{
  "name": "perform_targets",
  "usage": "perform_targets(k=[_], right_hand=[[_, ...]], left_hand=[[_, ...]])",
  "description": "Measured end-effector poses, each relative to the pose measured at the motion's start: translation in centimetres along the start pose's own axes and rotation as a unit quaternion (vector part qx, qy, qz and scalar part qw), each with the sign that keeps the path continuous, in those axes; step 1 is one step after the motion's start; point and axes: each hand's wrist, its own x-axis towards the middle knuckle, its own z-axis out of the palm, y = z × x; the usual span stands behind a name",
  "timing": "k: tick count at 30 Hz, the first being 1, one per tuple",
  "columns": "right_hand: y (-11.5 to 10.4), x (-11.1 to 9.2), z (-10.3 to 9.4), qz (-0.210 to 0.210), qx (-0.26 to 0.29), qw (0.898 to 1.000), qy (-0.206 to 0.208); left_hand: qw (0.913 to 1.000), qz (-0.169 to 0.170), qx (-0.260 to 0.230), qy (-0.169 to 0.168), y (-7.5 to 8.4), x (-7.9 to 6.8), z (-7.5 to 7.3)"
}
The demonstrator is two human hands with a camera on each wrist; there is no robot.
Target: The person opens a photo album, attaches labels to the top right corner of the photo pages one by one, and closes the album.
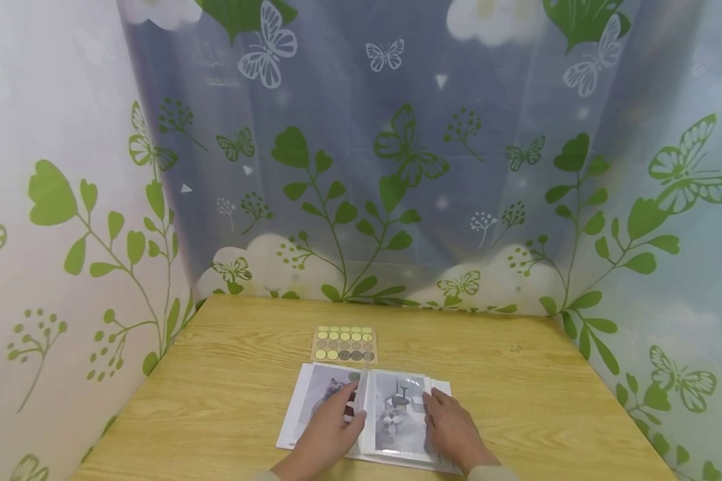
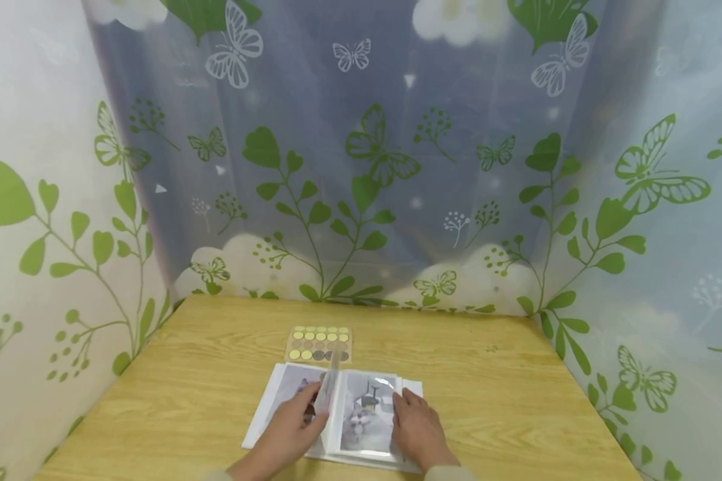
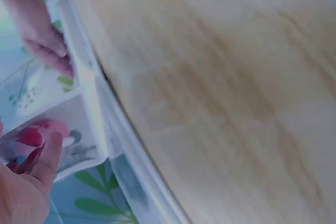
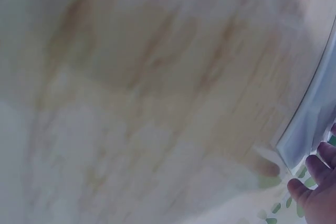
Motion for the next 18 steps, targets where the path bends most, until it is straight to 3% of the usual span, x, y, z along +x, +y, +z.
perform_targets(k=[3, 10, 18], right_hand=[[0.0, -0.1, -0.1, -0.003, 0.012, 1.0, 0.006], [0.0, -0.5, -0.7, -0.021, 0.021, 1.0, 0.01], [0.2, -0.6, -0.8, -0.039, 0.037, 0.998, 0.012]], left_hand=[[0.9992, -0.011, -0.034, 0.017, 0.2, 0.1, -1.1], [0.9955, -0.047, -0.061, 0.055, -0.5, 0.2, -3.1], [0.9911, -0.082, -0.091, 0.054, -1.9, -0.4, -4.5]])
